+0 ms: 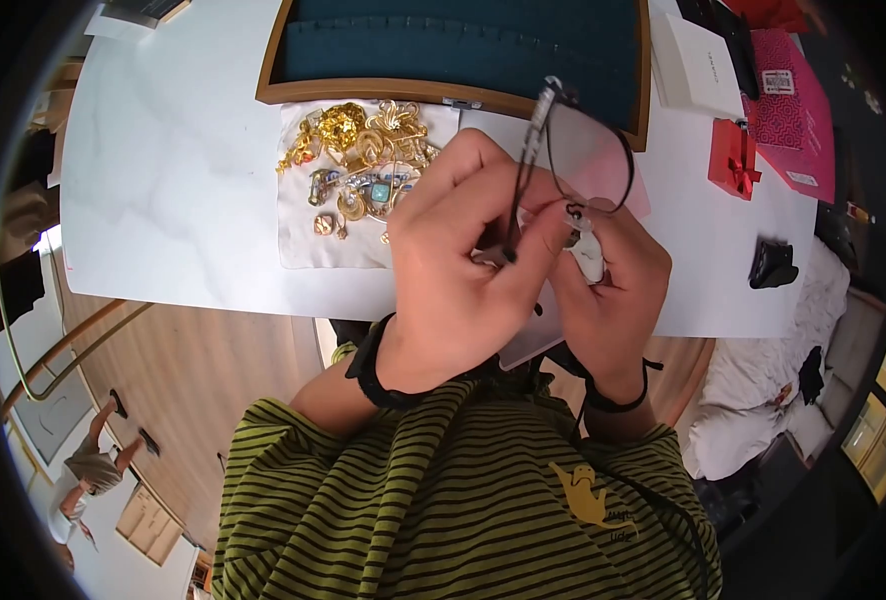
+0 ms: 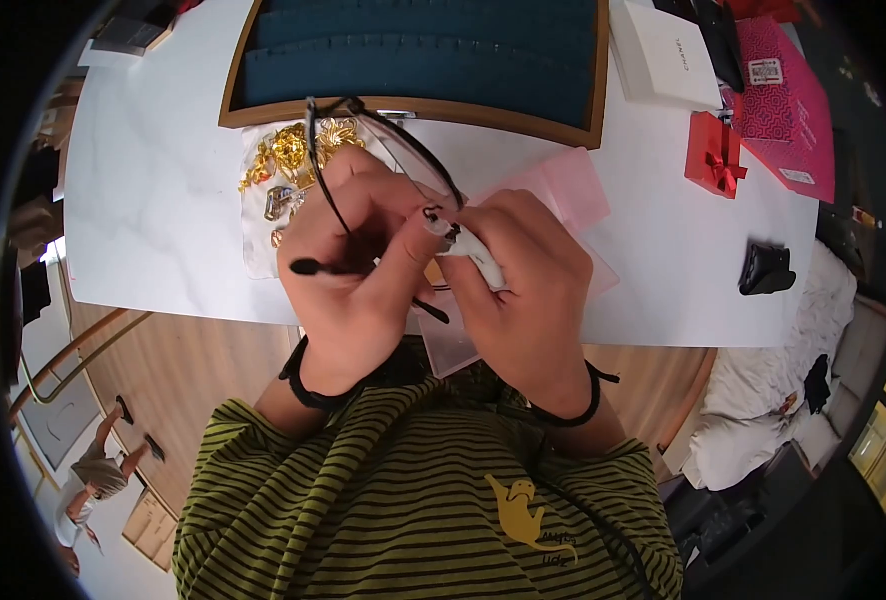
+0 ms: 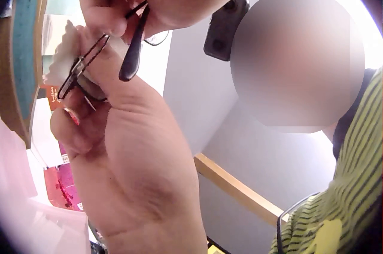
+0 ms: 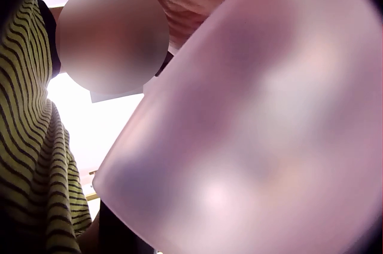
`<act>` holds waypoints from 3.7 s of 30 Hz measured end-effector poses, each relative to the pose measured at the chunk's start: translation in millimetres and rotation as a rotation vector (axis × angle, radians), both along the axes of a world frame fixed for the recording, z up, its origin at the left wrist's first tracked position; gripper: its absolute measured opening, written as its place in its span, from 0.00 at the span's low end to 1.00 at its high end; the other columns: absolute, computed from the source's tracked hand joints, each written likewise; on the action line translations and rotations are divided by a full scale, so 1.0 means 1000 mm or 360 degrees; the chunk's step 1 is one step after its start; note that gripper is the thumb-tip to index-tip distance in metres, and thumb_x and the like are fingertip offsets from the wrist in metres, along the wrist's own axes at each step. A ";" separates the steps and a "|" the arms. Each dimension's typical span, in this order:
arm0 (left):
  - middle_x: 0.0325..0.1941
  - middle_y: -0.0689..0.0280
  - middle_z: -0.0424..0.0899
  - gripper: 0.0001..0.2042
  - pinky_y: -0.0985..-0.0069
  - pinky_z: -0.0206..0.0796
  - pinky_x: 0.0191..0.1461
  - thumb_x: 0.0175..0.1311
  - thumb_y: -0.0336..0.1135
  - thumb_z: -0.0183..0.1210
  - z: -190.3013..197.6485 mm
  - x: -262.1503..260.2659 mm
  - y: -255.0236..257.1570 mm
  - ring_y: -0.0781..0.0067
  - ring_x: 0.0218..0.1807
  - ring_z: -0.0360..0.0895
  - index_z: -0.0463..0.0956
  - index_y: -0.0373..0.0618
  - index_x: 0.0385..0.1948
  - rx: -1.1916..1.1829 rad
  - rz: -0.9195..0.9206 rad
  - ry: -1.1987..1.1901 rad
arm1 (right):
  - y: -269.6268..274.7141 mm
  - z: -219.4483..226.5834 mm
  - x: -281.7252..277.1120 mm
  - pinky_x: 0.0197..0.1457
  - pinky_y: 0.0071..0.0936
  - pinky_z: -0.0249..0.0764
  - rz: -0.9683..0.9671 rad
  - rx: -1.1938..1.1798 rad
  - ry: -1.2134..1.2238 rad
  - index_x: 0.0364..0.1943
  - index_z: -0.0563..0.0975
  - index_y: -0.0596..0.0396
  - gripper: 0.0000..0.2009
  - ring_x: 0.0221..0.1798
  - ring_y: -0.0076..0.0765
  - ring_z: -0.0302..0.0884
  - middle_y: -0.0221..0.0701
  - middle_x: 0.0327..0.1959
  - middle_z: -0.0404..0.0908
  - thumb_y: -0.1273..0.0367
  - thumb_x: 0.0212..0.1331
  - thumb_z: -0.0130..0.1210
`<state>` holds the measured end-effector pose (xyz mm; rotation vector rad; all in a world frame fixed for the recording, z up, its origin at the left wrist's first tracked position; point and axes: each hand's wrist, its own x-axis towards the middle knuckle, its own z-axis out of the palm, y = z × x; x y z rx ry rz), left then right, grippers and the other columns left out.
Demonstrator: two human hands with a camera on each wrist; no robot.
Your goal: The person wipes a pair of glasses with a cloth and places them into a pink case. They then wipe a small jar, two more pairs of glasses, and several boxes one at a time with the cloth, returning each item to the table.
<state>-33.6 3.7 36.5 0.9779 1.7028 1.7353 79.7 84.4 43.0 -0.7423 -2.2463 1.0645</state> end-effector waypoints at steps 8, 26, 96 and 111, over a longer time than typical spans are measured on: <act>0.25 0.68 0.71 0.05 0.85 0.52 0.20 0.47 0.18 0.61 -0.002 0.003 0.009 0.86 0.16 0.64 0.79 0.37 0.26 0.0158 0.0231 -0.0340 | 0.000 0.016 0.003 0.29 0.33 0.68 0.0025 0.0101 -0.0260 0.34 0.77 0.64 0.09 0.27 0.46 0.73 0.39 0.25 0.74 0.78 0.46 0.60; 0.34 0.60 0.83 0.04 0.86 0.62 0.15 0.62 0.25 0.56 0.002 -0.022 0.008 0.83 0.14 0.69 0.78 0.35 0.33 -0.0152 -0.0114 -0.0834 | 0.019 0.018 0.021 0.30 0.23 0.65 -0.0005 -0.0364 0.0015 0.48 0.74 0.65 0.15 0.27 0.26 0.67 0.34 0.31 0.73 0.69 0.62 0.50; 0.35 0.65 0.71 0.15 0.68 0.72 0.32 0.42 0.35 0.69 -0.023 0.016 0.021 0.64 0.36 0.77 0.77 0.45 0.32 -0.0977 -0.0623 0.1414 | 0.054 -0.019 0.091 0.26 0.16 0.54 -0.0448 -0.0351 0.0213 0.32 0.78 0.69 0.10 0.21 0.15 0.56 0.24 0.18 0.65 0.73 0.63 0.47; 0.28 0.66 0.69 0.23 0.75 0.63 0.30 0.37 0.49 0.73 -0.018 -0.011 -0.034 0.68 0.29 0.69 0.78 0.42 0.30 -0.0236 -0.0603 0.0780 | 0.023 -0.054 0.094 0.25 0.17 0.57 -0.0705 0.0126 0.0338 0.34 0.78 0.68 0.13 0.23 0.22 0.65 0.32 0.24 0.74 0.67 0.58 0.53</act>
